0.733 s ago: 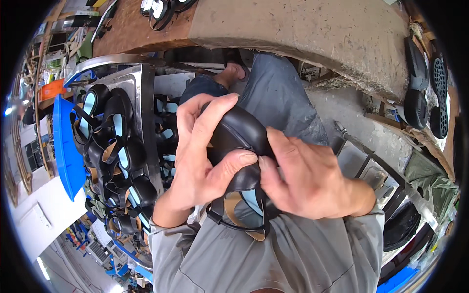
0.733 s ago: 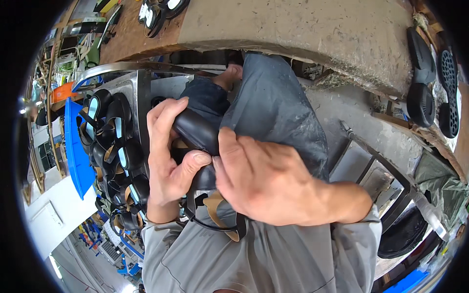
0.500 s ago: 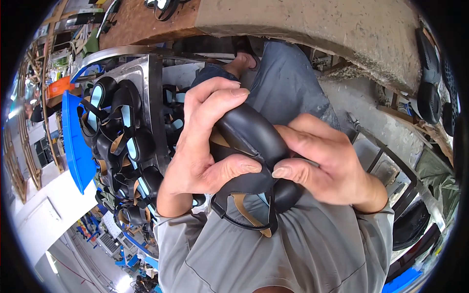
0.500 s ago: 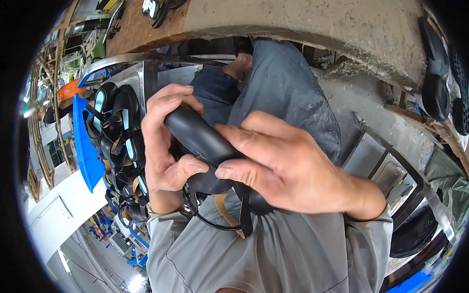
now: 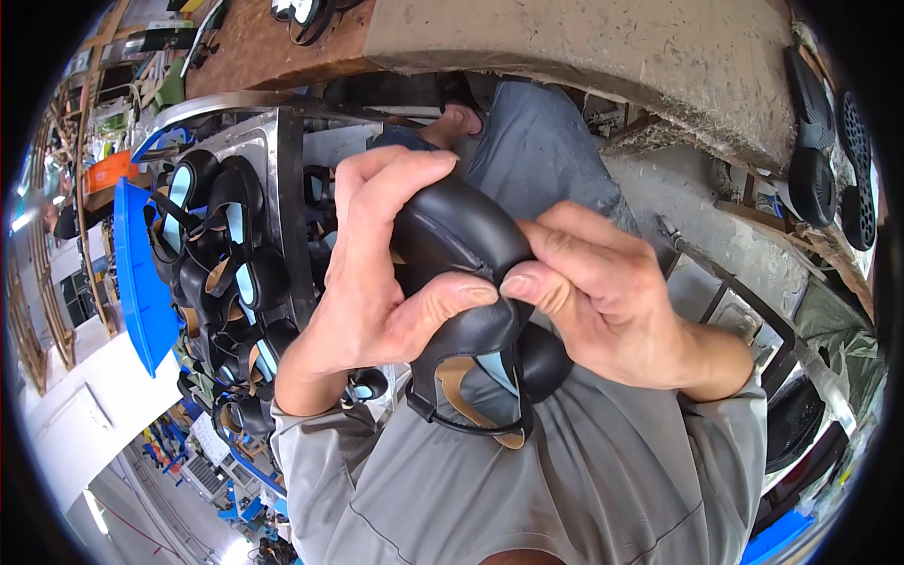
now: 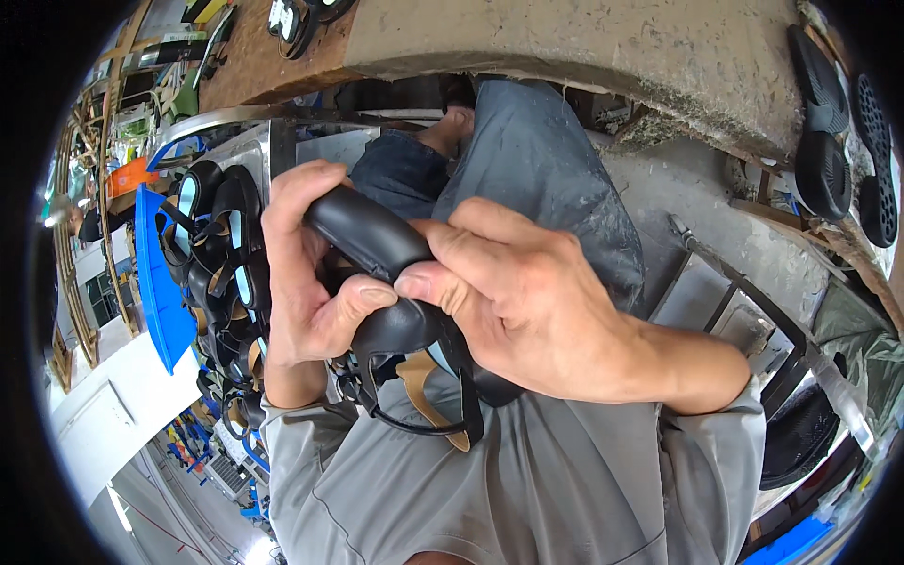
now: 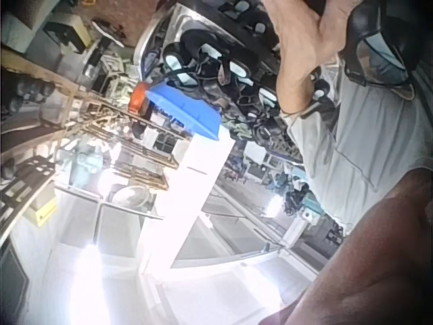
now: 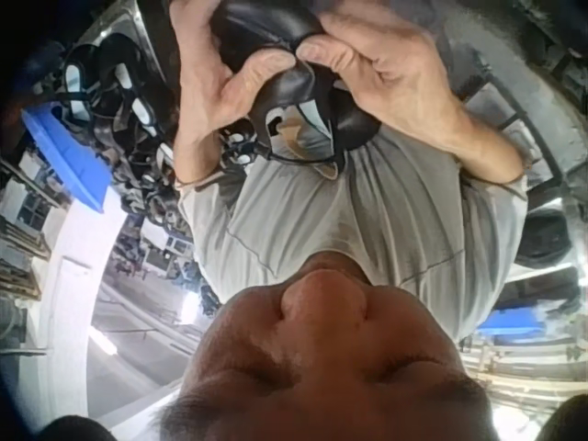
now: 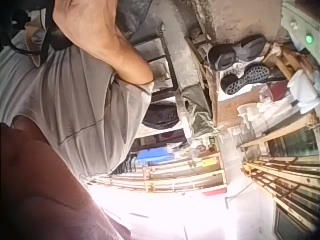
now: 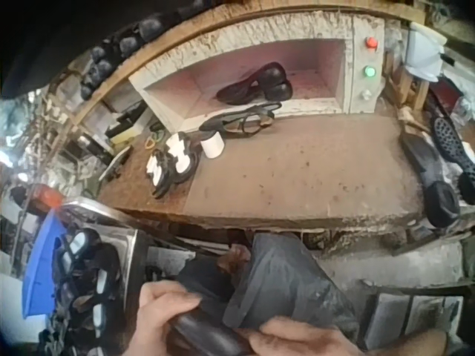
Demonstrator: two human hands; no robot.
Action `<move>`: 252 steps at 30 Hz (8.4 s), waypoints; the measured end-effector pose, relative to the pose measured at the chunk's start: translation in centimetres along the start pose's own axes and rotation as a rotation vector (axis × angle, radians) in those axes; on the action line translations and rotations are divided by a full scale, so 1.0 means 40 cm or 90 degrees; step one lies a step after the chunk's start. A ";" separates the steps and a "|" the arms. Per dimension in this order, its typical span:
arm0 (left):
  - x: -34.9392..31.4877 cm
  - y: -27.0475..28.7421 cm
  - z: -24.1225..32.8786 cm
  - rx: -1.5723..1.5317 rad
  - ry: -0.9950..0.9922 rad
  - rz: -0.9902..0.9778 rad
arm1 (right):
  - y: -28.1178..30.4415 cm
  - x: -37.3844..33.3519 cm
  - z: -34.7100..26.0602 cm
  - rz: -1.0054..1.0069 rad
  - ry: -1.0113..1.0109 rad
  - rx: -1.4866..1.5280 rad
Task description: The person assembles black sandals by hand, pressing the sole onto the upper part of the shoe. They repeatedly pick up a sandal, align the components, and press them together to secure the fit. The person handles multiple sandals one at a time, inspecting the joints and ensuring the parts are attached before placing them on a nearby shelf.
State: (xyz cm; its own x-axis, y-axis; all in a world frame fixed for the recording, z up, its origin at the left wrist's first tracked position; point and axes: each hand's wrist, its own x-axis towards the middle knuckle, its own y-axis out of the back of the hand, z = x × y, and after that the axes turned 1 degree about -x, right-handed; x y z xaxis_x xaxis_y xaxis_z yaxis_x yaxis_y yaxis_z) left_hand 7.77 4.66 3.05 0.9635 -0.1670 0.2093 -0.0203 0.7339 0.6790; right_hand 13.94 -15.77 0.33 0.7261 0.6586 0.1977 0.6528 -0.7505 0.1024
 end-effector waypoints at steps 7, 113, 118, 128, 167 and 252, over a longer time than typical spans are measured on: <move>0.041 0.046 -0.061 -0.243 -0.035 -0.113 | 0.031 0.027 0.055 -0.184 -0.166 0.248; -0.019 -0.162 0.037 -1.033 0.266 -0.073 | 0.099 0.141 0.008 -0.247 0.073 -0.092; -0.001 -0.182 0.047 -0.977 0.159 -0.050 | 0.137 0.137 0.083 -0.214 0.096 0.058; -0.060 -0.211 0.057 -0.916 0.097 -0.029 | 0.124 0.144 0.016 -0.309 0.329 -0.266; -0.124 -0.190 0.046 -0.996 0.364 0.152 | 0.000 -0.059 0.079 -0.247 0.061 0.393; -0.121 -0.103 0.132 -0.233 -0.382 0.330 | -0.068 -0.027 0.104 -0.074 -0.004 0.677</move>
State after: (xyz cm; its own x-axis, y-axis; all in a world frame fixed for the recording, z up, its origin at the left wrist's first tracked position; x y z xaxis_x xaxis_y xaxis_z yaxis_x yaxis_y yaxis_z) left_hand 1.78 -1.03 2.98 0.5514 0.0033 0.8342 -0.2309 0.9615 0.1488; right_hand 12.29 -14.20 -4.21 0.6461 0.7255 0.2370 0.5691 -0.2509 -0.7831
